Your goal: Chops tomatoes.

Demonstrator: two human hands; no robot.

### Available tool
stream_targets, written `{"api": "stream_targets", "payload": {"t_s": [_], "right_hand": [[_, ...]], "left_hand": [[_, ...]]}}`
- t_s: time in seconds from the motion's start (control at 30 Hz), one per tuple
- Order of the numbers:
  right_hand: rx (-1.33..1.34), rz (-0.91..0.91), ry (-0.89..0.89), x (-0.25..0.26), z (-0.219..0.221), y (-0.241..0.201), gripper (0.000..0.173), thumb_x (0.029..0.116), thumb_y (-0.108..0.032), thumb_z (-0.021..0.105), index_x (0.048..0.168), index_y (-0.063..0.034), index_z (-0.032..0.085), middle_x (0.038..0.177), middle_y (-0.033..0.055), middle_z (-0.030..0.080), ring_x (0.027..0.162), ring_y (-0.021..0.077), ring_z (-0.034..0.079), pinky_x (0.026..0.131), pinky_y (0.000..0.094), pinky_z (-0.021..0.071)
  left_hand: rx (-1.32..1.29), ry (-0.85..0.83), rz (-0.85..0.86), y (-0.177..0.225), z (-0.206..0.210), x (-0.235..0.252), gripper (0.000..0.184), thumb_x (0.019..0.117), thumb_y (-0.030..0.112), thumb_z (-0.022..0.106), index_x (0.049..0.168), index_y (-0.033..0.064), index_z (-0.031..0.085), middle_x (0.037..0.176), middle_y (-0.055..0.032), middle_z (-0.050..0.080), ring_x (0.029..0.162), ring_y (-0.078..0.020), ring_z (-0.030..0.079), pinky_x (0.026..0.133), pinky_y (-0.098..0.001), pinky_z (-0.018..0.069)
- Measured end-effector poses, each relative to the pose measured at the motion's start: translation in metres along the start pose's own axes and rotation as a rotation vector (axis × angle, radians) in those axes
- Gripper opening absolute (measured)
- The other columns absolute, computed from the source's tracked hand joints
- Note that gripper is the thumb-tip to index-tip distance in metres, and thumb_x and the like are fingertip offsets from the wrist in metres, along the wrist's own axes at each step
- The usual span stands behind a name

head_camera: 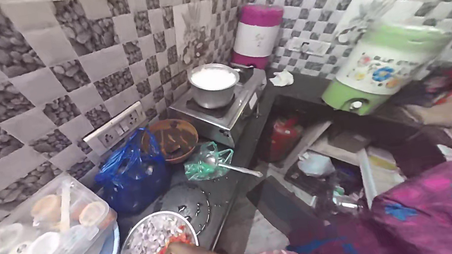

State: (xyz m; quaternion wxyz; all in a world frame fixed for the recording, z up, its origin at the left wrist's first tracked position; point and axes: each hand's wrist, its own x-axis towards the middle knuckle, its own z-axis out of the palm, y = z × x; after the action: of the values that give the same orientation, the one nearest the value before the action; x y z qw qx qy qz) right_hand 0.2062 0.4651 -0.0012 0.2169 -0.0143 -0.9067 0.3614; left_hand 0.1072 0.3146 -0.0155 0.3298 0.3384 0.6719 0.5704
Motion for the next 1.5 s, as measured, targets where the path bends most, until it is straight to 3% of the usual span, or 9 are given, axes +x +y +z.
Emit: {"api": "stream_targets", "payload": {"t_s": [0.1, 0.2, 0.33, 0.5, 0.67, 0.87, 1.07, 1.4, 1.5], "right_hand": [[0.071, 0.155, -0.024, 0.002, -0.018, 0.006, 0.029, 0.0979, -0.005, 0.057, 0.123, 0.0041, 0.069, 0.118, 0.0245, 0.067, 0.113, 0.0355, 0.065, 0.098, 0.0444, 0.0539], [0.166, 0.266, 0.001, 0.001, -0.033, 0.010, 0.035, 0.0995, -0.009, 0.054, 0.129, 0.0061, 0.065, 0.120, 0.0239, 0.068, 0.112, 0.0317, 0.067, 0.099, 0.0435, 0.0534], [0.134, 0.328, -0.046, -0.010, -0.034, 0.007, 0.038, 0.1038, -0.016, 0.048, 0.135, 0.0037, 0.058, 0.091, 0.0138, 0.071, 0.071, 0.0179, 0.067, 0.068, 0.0369, 0.0584], [-0.084, 0.328, -0.126, -0.020, -0.020, -0.006, 0.038, 0.1051, -0.024, 0.042, 0.110, 0.0042, 0.067, 0.079, 0.0147, 0.069, 0.067, 0.0261, 0.069, 0.063, 0.0450, 0.0579], [-0.204, 0.318, -0.145, -0.025, -0.006, -0.014, 0.040, 0.1072, -0.027, 0.039, 0.102, 0.0027, 0.066, 0.075, 0.0137, 0.066, 0.066, 0.0283, 0.069, 0.059, 0.0459, 0.0572], [-0.306, 0.389, -0.157, -0.027, 0.004, -0.026, 0.038, 0.1062, -0.027, 0.041, 0.104, 0.0020, 0.065, 0.072, 0.0135, 0.066, 0.063, 0.0315, 0.070, 0.055, 0.0489, 0.0560], [-0.391, 0.543, -0.243, -0.017, 0.006, -0.046, 0.038, 0.1078, -0.030, 0.042, 0.111, 0.0005, 0.064, 0.078, 0.0171, 0.069, 0.071, 0.0373, 0.072, 0.060, 0.0526, 0.0563], [-0.352, 0.746, -0.444, 0.007, 0.014, -0.061, 0.046, 0.1116, -0.038, 0.034, 0.129, -0.0031, 0.058, 0.096, 0.0200, 0.071, 0.091, 0.0394, 0.072, 0.076, 0.0558, 0.0572], [-0.303, 0.743, -0.463, 0.008, 0.015, -0.058, 0.047, 0.1118, -0.039, 0.033, 0.128, -0.0025, 0.058, 0.098, 0.0220, 0.071, 0.093, 0.0417, 0.072, 0.076, 0.0588, 0.0572]], "left_hand": [[-0.055, 0.050, -0.075, -0.010, -0.001, 0.011, 0.058, 0.0917, 0.006, 0.053, 0.143, -0.0138, 0.034, 0.123, -0.0181, 0.058, 0.098, -0.0057, 0.063, 0.085, -0.0260, 0.0550], [-0.160, 0.107, -0.070, -0.004, -0.010, 0.005, 0.078, 0.0860, 0.027, 0.067, 0.147, -0.0085, 0.034, 0.130, -0.0109, 0.060, 0.107, -0.0039, 0.063, 0.091, -0.0242, 0.0555], [-0.361, 0.212, -0.051, 0.006, -0.007, 0.012, 0.079, 0.0853, 0.020, 0.071, 0.148, -0.0093, 0.033, 0.128, -0.0077, 0.062, 0.106, -0.0042, 0.065, 0.091, -0.0225, 0.0557], [-0.592, 0.325, -0.036, 0.001, 0.005, 0.021, 0.086, 0.0827, 0.010, 0.072, 0.153, -0.0093, 0.025, 0.132, -0.0118, 0.061, 0.108, -0.0105, 0.066, 0.093, -0.0269, 0.0562], [-0.545, 0.388, -0.073, 0.004, 0.006, 0.018, 0.048, 0.0845, 0.001, 0.063, 0.130, -0.0080, 0.048, 0.107, -0.0055, 0.070, 0.091, -0.0091, 0.070, 0.081, -0.0257, 0.0598], [-0.498, 0.369, -0.060, 0.006, 0.005, 0.013, 0.053, 0.0775, 0.001, 0.068, 0.128, -0.0083, 0.053, 0.106, -0.0057, 0.070, 0.093, -0.0081, 0.069, 0.082, -0.0247, 0.0591], [-0.401, 0.419, -0.021, 0.000, 0.006, 0.007, 0.065, 0.0695, 0.004, 0.073, 0.129, -0.0107, 0.051, 0.109, -0.0082, 0.070, 0.095, -0.0072, 0.069, 0.084, -0.0232, 0.0586], [-0.322, 0.382, -0.019, -0.015, 0.013, -0.009, 0.069, 0.0767, 0.004, 0.075, 0.137, -0.0133, 0.046, 0.118, -0.0133, 0.067, 0.099, -0.0046, 0.068, 0.088, -0.0205, 0.0575], [-0.382, 0.439, 0.046, -0.020, 0.014, -0.007, 0.059, 0.0793, 0.001, 0.068, 0.133, -0.0127, 0.048, 0.109, -0.0051, 0.069, 0.092, -0.0013, 0.068, 0.083, -0.0206, 0.0584]]}}
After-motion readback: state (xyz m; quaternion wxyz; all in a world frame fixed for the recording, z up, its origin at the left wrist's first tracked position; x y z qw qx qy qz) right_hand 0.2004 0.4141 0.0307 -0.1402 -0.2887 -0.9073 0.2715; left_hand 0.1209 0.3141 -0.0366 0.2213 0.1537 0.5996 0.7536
